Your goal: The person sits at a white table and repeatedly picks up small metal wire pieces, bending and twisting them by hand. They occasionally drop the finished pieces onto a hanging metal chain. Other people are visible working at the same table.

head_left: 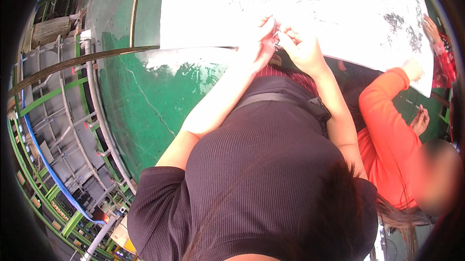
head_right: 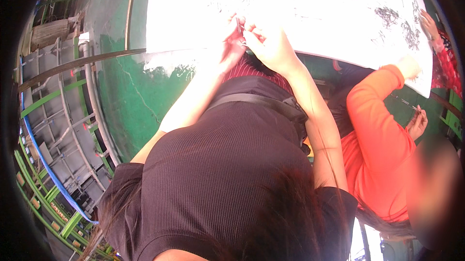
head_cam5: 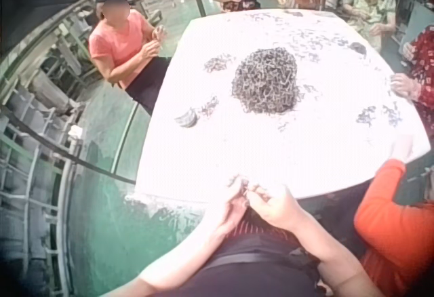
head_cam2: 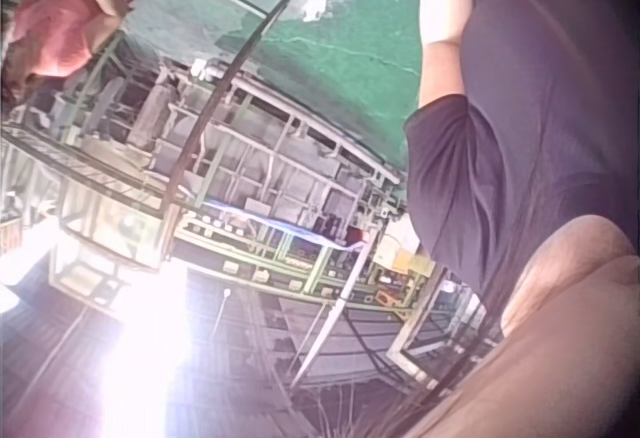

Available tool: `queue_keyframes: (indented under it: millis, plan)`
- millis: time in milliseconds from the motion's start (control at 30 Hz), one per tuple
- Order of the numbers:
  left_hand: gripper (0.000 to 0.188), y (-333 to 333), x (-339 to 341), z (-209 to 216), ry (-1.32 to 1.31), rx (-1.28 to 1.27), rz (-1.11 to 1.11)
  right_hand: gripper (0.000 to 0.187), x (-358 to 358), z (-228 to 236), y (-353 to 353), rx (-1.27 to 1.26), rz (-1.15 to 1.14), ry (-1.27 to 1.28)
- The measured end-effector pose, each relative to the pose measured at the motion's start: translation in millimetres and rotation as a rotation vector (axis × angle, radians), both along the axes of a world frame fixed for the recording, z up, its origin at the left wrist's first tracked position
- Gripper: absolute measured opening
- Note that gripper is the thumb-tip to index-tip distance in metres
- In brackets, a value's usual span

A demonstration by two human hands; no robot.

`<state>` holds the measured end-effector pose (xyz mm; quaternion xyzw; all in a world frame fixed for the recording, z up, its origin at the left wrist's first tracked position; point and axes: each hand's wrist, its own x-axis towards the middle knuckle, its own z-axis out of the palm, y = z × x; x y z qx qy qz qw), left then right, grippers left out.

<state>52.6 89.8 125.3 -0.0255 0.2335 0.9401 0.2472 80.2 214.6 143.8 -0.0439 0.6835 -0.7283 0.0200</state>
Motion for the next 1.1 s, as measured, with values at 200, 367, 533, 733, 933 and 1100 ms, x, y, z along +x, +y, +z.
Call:
queue_keyframes:
  millis: [200, 367, 533, 733, 933, 1100]
  plan:
    - [0.023, -2, -4, 3, 0.097, 0.102, -0.107, 0.005, 2, 5, -1, 0.023, 0.026, -0.017]
    - [0.027, -16, 0, 7, 0.175, -0.208, 0.045, 0.008, 3, 4, 4, 0.037, 0.035, -0.012]
    - [0.031, -23, 0, 14, 0.260, -0.235, 0.007, 0.014, -26, -35, 40, 0.392, -0.310, -0.154]
    - [0.030, -32, 10, 22, 0.281, -0.260, -0.026, 0.017, -86, -84, 58, 0.979, -0.206, -0.060]
    - [0.017, -37, 17, 27, 0.288, -0.317, -0.005, 0.018, -113, -83, 53, 1.124, -0.135, -0.084]
    - [0.008, -37, 14, 14, 0.335, -0.305, -0.088, 0.018, -127, -84, 60, 1.153, -0.143, -0.102]
